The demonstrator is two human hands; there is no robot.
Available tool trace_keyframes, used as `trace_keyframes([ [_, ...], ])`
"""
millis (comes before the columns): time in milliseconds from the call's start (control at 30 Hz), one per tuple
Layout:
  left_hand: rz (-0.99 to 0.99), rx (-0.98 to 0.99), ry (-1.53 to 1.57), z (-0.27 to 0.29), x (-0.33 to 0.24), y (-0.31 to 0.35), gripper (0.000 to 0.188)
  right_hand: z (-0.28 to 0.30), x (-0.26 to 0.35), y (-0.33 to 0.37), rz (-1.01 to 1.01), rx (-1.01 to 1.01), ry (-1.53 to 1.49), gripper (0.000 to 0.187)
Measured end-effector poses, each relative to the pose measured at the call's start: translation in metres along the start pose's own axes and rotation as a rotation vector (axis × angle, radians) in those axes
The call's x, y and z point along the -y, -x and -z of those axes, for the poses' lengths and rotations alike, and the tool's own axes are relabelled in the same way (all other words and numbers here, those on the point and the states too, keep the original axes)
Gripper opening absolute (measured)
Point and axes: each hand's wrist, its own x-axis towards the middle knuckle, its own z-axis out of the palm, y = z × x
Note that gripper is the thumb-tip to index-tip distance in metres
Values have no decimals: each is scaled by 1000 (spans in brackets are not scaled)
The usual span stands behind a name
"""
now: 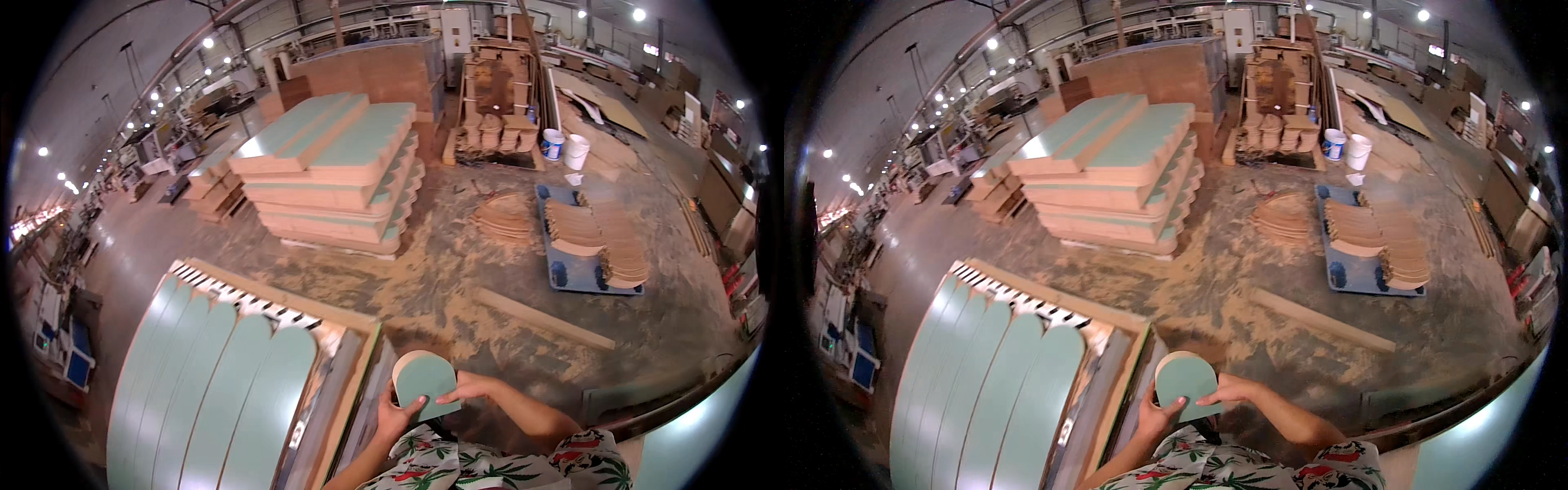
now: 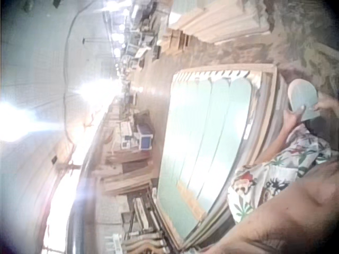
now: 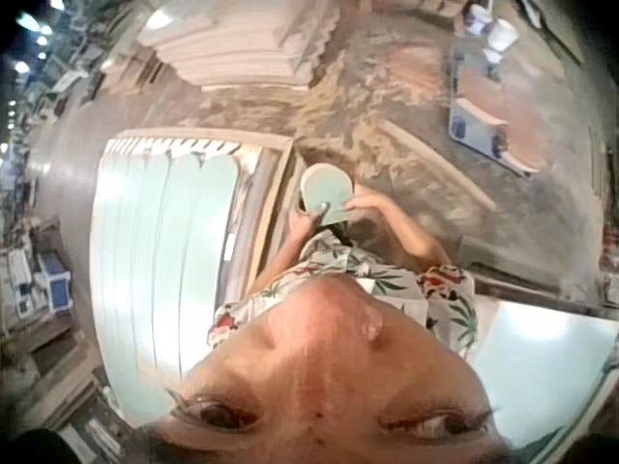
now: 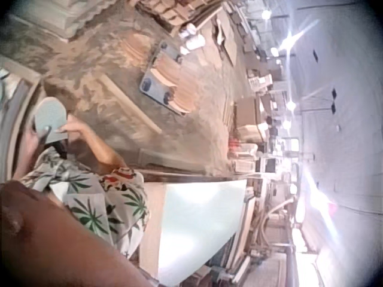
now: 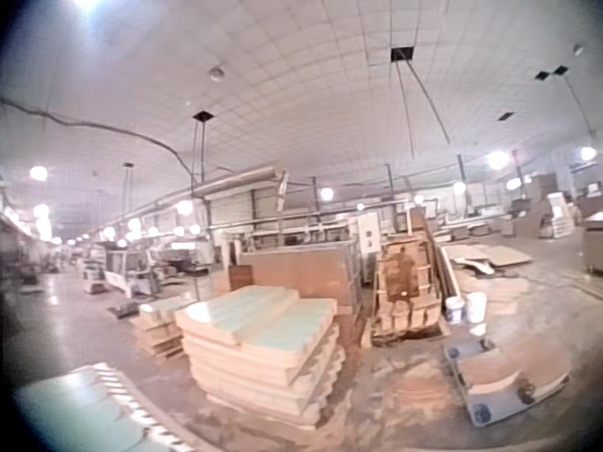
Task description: The person removes light green cut pieces from a large board on a CNC table and stacks them on a nearby pallet. The person handles the pieces one at a time, arranging them in neat rows.
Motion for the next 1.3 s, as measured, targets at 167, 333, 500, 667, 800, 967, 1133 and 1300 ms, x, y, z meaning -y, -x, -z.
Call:
trace_keyframes([
  [167, 186, 8, 55, -45, -9, -149, 85, 124, -12, -55, -231, -136, -129, 82],
  [333, 342, 176, 160, -67, -58, -327, 98, 253, 23, -140, -289, -269, -293, 75],
  [500, 392, 19, 294, -57, -102, -479, 107, 373, 85, -244, -216, -303, -422, 73],
  [667, 304, -22, 359, -20, -171, -601, 111, 456, 160, -361, -178, -304, -519, 55],
  [800, 259, -189, 324, 36, -201, -689, 111, 504, 228, -488, -146, -103, -494, 57],
  [967, 235, -509, 432, 132, -229, -757, 110, 516, 290, -676, -230, 172, -475, 62],
  [1133, 194, -785, 556, 255, -263, -782, 100, 446, 380, -840, -293, 464, -396, 64],
  [1300, 91, -1026, 700, 382, -306, -789, 77, 349, 458, -996, -276, 706, -128, 71],
])
